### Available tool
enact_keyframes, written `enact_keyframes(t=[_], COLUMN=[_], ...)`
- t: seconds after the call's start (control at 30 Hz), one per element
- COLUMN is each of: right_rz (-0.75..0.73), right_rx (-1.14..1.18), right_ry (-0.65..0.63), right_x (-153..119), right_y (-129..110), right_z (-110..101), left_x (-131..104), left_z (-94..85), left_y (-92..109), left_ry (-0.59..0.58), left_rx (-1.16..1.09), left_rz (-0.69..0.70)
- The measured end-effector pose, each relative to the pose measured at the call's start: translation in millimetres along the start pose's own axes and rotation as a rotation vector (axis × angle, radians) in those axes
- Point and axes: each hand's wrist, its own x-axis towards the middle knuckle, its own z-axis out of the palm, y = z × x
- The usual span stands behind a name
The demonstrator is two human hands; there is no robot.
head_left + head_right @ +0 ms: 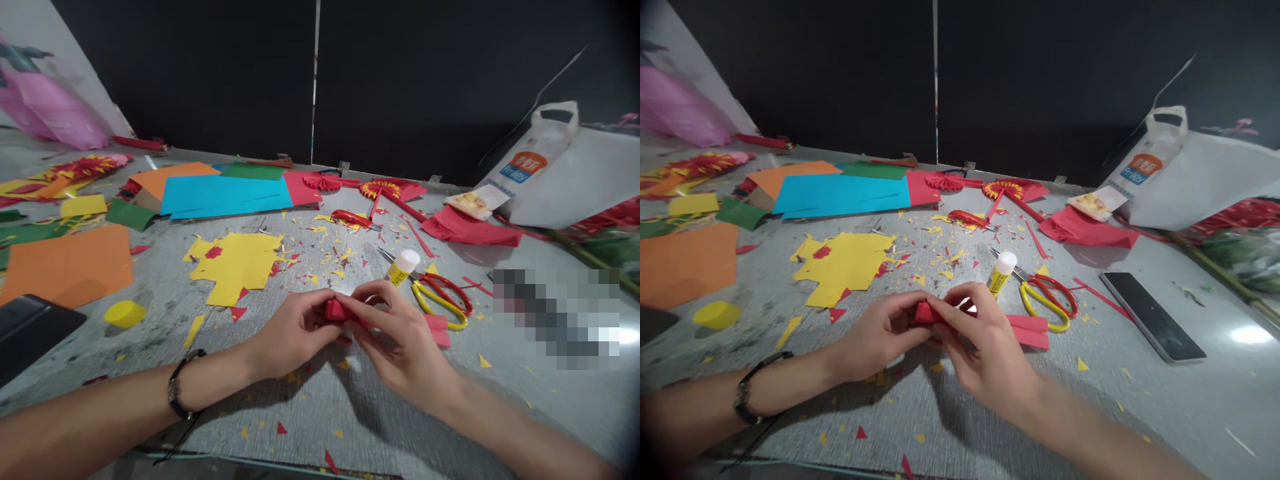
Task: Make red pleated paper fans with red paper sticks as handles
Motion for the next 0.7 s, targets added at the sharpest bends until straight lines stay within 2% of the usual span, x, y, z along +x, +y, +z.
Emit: enact_keyframes(t=[0.2, 0.7], right_rz=[-0.058, -0.06], right_rx=[-0.045, -0.035], right_ry=[0.028, 0.04], right_x=[-0.6, -1.0], right_y=[7.6, 13.1], right_z=[-0.1, -0.3], left_x=[-0.6, 1.9], left_z=[-3.6, -6.2], left_y=[0.4, -4.7], left_ry=[-0.122, -0.165], left_rx=[-0.165, -0.131], left_rz=[0.036, 0.063])
